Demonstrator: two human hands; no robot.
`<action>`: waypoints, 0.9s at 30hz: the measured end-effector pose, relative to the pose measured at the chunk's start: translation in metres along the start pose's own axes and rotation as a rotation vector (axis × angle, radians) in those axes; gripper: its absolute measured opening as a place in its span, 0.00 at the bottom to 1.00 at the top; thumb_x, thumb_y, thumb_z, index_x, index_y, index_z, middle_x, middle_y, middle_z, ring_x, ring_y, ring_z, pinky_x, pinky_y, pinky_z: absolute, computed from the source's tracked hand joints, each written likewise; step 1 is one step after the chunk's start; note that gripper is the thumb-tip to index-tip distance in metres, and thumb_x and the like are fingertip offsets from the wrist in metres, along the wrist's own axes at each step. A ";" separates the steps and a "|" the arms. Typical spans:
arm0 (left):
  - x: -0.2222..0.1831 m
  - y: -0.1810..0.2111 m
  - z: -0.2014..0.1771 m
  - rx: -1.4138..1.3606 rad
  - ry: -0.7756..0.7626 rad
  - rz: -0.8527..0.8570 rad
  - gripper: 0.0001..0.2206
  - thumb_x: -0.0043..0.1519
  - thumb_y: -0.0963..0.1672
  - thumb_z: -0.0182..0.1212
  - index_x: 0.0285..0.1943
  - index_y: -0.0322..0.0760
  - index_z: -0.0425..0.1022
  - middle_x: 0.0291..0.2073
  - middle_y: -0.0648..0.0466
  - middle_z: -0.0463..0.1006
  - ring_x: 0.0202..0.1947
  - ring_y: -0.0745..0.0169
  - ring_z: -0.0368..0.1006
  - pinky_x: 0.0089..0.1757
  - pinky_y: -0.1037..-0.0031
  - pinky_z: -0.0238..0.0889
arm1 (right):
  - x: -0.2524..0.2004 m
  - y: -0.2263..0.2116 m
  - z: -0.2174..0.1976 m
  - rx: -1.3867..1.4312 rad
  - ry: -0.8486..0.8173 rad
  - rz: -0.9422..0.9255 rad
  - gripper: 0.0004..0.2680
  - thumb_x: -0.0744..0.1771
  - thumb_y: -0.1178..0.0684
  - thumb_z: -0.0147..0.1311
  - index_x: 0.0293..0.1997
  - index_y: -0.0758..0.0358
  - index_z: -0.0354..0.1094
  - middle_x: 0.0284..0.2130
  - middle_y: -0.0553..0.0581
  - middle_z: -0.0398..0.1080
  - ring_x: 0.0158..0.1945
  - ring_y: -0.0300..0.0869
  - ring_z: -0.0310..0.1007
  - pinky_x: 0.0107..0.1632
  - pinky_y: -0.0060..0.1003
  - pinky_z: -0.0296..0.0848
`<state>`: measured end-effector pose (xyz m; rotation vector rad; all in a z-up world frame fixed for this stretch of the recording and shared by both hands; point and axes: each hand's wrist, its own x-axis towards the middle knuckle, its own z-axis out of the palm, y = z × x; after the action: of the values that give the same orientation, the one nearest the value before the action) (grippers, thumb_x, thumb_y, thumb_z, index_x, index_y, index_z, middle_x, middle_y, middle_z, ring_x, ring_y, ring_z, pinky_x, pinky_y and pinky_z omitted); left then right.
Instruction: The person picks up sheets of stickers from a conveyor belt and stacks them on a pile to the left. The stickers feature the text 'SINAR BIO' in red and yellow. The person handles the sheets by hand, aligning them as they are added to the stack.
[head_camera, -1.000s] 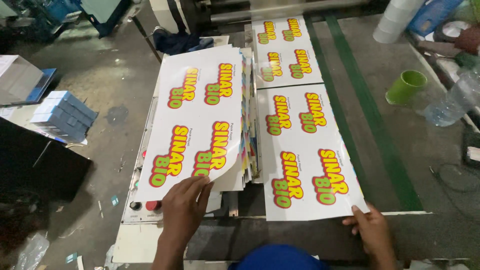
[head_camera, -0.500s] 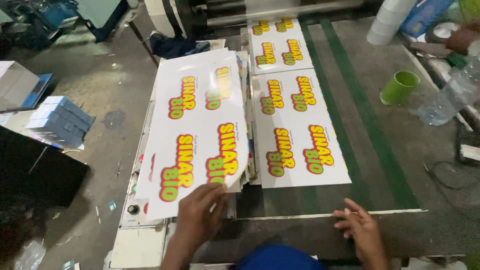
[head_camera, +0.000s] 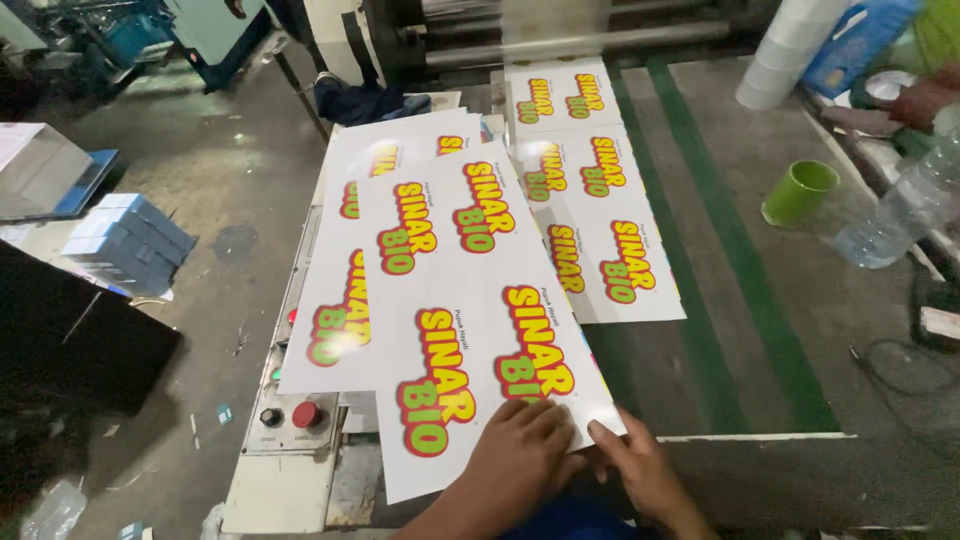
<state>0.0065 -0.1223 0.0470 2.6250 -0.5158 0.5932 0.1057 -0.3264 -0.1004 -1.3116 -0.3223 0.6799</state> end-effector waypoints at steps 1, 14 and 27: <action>-0.001 0.001 0.000 -0.012 -0.027 0.000 0.15 0.60 0.47 0.67 0.47 0.31 0.78 0.48 0.45 0.80 0.53 0.45 0.75 0.52 0.57 0.65 | 0.000 -0.004 0.004 0.019 0.074 0.049 0.13 0.69 0.50 0.53 0.57 0.67 0.72 0.29 0.55 0.75 0.26 0.37 0.70 0.26 0.31 0.69; -0.030 -0.083 -0.054 0.204 0.158 -0.359 0.14 0.61 0.47 0.66 0.51 0.35 0.81 0.52 0.48 0.81 0.54 0.48 0.76 0.55 0.59 0.65 | -0.030 0.028 -0.085 0.165 0.644 0.078 0.13 0.69 0.54 0.54 0.58 0.68 0.71 0.28 0.55 0.72 0.24 0.36 0.63 0.24 0.36 0.61; -0.033 -0.099 -0.067 0.301 -0.044 -0.400 0.17 0.58 0.49 0.66 0.49 0.33 0.79 0.55 0.47 0.79 0.61 0.48 0.71 0.56 0.56 0.61 | -0.073 0.036 -0.157 -0.162 0.857 0.251 0.12 0.71 0.53 0.51 0.59 0.70 0.69 0.31 0.63 0.75 0.29 0.42 0.71 0.28 0.39 0.66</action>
<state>-0.0002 0.0008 0.0580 2.9116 0.1014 0.5147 0.1307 -0.4904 -0.1623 -1.6883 0.4987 0.2468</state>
